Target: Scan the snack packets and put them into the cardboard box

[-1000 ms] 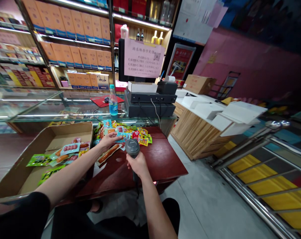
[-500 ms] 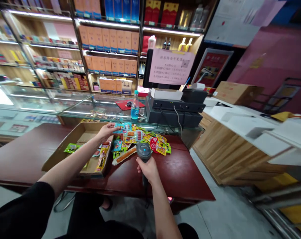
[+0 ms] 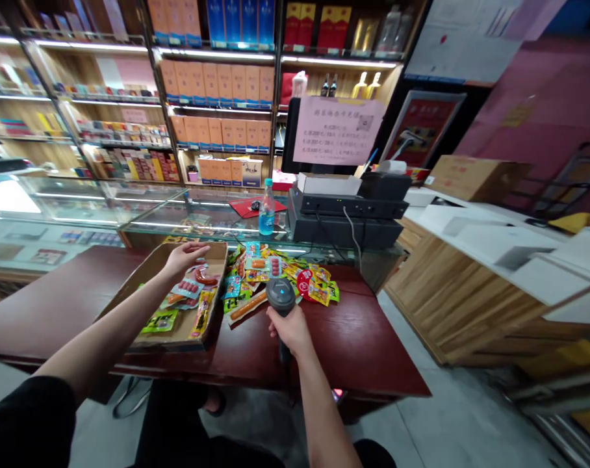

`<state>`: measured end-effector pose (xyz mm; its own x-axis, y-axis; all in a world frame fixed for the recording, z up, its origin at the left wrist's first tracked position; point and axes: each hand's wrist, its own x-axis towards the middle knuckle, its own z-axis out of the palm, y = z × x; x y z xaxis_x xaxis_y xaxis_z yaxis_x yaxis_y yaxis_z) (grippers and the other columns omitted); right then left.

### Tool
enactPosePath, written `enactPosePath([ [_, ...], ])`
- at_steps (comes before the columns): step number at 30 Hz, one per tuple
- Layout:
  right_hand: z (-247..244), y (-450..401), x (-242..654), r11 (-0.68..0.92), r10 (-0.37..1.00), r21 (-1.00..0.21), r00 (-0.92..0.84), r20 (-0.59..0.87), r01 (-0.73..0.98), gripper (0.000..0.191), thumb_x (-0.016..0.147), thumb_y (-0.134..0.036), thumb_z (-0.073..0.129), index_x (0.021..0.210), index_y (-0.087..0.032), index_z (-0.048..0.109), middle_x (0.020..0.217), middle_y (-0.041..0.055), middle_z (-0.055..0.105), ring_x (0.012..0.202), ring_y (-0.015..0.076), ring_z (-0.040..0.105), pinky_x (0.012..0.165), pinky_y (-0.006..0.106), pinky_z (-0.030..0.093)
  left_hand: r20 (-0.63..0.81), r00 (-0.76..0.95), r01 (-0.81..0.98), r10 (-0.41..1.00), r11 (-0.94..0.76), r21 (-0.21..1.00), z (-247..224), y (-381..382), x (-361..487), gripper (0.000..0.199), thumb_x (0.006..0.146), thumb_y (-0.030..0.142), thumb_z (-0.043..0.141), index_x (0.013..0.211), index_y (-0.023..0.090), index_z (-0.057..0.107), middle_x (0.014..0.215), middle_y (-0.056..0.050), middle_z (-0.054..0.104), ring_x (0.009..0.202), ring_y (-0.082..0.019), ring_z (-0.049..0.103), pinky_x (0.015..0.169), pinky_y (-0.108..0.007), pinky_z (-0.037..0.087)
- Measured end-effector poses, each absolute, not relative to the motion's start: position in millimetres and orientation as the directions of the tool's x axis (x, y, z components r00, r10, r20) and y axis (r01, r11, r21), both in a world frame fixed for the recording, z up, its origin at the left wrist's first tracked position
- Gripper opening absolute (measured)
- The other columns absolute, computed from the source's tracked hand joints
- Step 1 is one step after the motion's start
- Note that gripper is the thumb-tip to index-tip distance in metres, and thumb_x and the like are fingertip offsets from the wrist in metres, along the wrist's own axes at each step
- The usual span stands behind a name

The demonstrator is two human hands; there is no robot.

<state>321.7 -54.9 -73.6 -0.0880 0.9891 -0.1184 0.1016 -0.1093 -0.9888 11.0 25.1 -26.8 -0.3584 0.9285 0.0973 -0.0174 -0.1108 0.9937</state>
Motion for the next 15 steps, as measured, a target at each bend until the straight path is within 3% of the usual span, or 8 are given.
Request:
enactPosePath([
  [9, -71, -67, 363, -0.106, 0.993, -0.987, 0.055, -0.1, 0.118, 0.022, 0.068, -0.036, 0.065, 0.067, -0.014, 0.061, 0.042, -0.0025, 0.055, 0.035, 0.0104, 0.051, 0.038, 0.021, 0.043, 0.025, 0.065, 0.052, 0.998, -0.028, 0.998, -64, 59, 141, 0.043, 0.056, 0.041, 0.081, 0.085, 0.013, 0.065, 0.07, -0.002, 0.066, 0.061, -0.013, 0.061, 0.056, -0.025, 0.052],
  [12, -72, -71, 375, -0.101, 0.992, -0.988, 0.093, -0.09, 0.119, 0.023, 0.069, -0.037, 0.064, 0.068, -0.014, 0.061, 0.042, -0.0028, 0.055, 0.035, 0.0105, 0.051, 0.039, 0.021, 0.043, -0.036, 0.252, 0.209, 0.967, -0.018, 0.978, -82, 71, 172, 0.031, 0.064, 0.032, 0.075, 0.087, 0.014, 0.065, 0.07, -0.003, 0.067, 0.062, -0.015, 0.062, 0.057, -0.027, 0.052],
  [15, -74, -74, 383, -0.101, 0.989, -0.988, 0.12, -0.086, 0.119, 0.023, 0.069, -0.037, 0.063, 0.067, -0.014, 0.061, 0.042, -0.0028, 0.055, 0.035, 0.0104, 0.051, 0.038, 0.021, 0.043, 0.035, 0.34, 0.503, 0.94, -0.214, 0.837, -92, 76, 193, 0.024, 0.07, 0.018, 0.066, 0.094, 0.016, 0.067, 0.082, -0.005, 0.069, 0.076, -0.018, 0.066, 0.072, -0.03, 0.052],
])
